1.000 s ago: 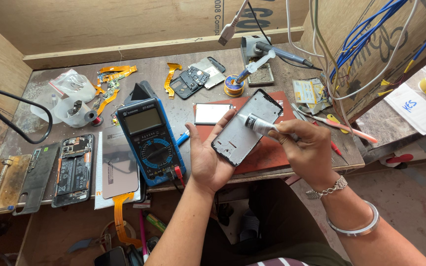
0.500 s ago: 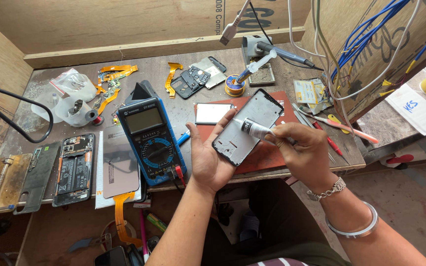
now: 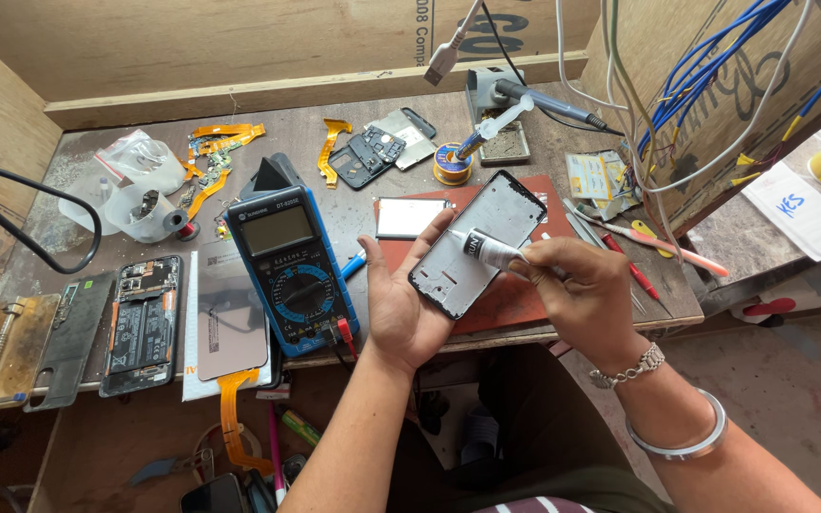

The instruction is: The person retrieves a phone frame from a storage shelf, then at a repair bench applies adhesive from a tube around the inside of the phone frame. They then align a replacement screen assembly with its flex cable and press it onto the frame, working over a bench with a multimeter, soldering iron and other disassembled phones.

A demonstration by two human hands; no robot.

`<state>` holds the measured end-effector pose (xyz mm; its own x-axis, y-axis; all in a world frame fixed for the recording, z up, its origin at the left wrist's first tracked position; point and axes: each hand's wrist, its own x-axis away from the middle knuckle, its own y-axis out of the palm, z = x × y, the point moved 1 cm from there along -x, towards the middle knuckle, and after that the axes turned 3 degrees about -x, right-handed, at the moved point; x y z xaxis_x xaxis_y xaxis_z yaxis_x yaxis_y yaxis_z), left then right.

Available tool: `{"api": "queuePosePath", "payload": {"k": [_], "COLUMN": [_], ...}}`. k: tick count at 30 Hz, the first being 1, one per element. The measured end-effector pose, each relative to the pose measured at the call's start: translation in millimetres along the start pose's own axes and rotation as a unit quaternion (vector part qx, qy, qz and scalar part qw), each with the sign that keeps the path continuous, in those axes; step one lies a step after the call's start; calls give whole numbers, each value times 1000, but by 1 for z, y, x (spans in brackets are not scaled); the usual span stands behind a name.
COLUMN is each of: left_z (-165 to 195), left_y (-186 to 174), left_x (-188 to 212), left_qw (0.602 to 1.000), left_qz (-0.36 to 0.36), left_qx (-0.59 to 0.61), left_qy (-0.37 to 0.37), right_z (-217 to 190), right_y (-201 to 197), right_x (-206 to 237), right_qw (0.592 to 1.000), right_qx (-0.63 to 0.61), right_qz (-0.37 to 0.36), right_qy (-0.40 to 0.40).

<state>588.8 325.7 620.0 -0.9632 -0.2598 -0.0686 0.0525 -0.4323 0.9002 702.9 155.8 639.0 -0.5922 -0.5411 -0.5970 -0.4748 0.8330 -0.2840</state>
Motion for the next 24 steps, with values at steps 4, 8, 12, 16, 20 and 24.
{"api": "queuePosePath", "payload": {"k": [4,8,12,16,20,24], "left_z": [0,0,0,0,0,1], "left_y": [0,2,3,4,4,4], "left_x": [-1,-1,0,0,-1,0], "left_qw": [1000,1000,1000,1000,1000,1000], "left_qz": [5,3,-1,-3,9,0], "left_qx": [7,-3,1,3,-5,-5], "left_qy": [-4,-4,0,-1,-1,-4], "right_z": [0,-3,-3,-4,-6,-6], "right_y": [-1,0,0,0,2,3], "right_x": [-3,1,0,0,4,3], "right_qw": [1000,1000,1000,1000,999,1000], "right_qx": [7,12,-6,4,25,-25], "right_qz": [20,-11,-3,-8,-22,-13], "right_qy": [-2,-1,4,8,-1,-8]}}
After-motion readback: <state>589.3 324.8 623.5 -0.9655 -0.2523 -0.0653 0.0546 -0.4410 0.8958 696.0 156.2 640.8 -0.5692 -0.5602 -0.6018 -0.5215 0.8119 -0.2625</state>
